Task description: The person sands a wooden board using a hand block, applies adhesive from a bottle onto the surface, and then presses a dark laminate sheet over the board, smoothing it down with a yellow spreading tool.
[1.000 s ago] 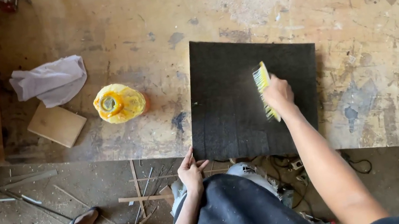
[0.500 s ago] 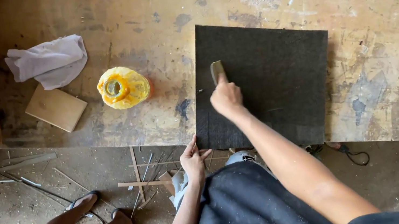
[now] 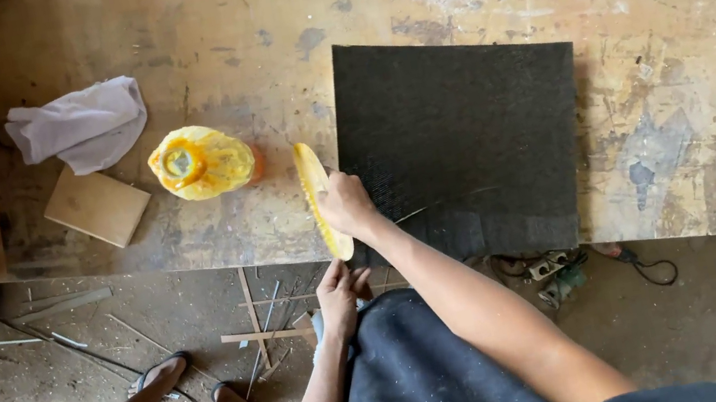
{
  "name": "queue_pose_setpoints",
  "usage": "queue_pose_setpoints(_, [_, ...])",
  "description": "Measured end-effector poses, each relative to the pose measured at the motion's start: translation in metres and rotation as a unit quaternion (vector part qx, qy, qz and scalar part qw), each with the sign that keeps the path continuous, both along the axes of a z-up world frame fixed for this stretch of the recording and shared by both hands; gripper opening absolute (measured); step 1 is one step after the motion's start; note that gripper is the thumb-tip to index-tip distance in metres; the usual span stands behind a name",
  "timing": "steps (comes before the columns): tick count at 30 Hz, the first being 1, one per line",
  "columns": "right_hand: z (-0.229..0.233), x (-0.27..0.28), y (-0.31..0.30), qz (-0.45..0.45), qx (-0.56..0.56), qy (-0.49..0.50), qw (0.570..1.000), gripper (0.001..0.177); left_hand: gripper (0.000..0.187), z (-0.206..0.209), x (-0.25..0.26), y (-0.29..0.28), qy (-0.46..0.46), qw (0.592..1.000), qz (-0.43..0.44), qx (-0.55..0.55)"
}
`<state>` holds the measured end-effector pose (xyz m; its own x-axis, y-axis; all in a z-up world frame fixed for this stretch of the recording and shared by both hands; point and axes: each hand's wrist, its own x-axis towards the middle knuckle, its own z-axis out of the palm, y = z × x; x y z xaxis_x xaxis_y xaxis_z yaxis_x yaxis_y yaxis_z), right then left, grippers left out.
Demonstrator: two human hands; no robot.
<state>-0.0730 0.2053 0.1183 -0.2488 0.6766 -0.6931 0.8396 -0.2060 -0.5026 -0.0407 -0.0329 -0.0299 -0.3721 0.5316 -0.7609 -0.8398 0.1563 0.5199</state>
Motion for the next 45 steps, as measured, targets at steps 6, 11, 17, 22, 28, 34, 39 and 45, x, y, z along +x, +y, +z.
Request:
queue_pose_setpoints(6, [0.107, 0.095, 0.049, -0.248, -0.052, 0.246, 0.936, 0.038, 0.041, 0.034, -0.003, -0.001, 0.01, 1.0, -0.001, -0.004])
queue_pose_setpoints(11, [0.124, 0.211, 0.127, -0.071, 0.06, 0.019, 0.995, 0.03, 0.025, 0.031, -0.007, 0.001, 0.062, 0.997, 0.003, -0.036])
queue_pose_setpoints(17, [0.071, 0.227, 0.122, 0.152, 0.051, -0.146, 0.976, 0.057, 0.022, 0.031, 0.0, 0.004, 0.07, 0.996, 0.026, -0.053])
queue_pose_setpoints(22, [0.064, 0.227, 0.126, 0.164, 0.092, -0.199, 0.962, 0.057, 0.02, 0.036, 0.001, 0.008, 0.075, 0.995, 0.029, -0.065])
queue_pose_setpoints(28, [0.06, 0.174, 0.069, 0.186, 0.072, -0.177, 0.964, 0.072, 0.019, 0.026, 0.006, 0.01, 0.063, 0.995, 0.044, -0.066])
queue_pose_setpoints(34, [0.058, 0.126, -0.007, 0.271, 0.045, -0.125, 0.953, 0.073, 0.022, 0.034, -0.009, 0.0, 0.034, 0.999, 0.015, -0.031])
queue_pose_setpoints(39, [0.043, 0.11, -0.061, 0.333, 0.057, -0.06, 0.939, 0.076, 0.028, 0.077, -0.05, -0.016, 0.083, 0.995, -0.018, -0.047])
queue_pose_setpoints(45, [0.027, 0.098, -0.109, 0.386, 0.063, -0.028, 0.92, 0.071, 0.038, 0.071, -0.075, -0.046, 0.166, 0.983, 0.029, -0.066])
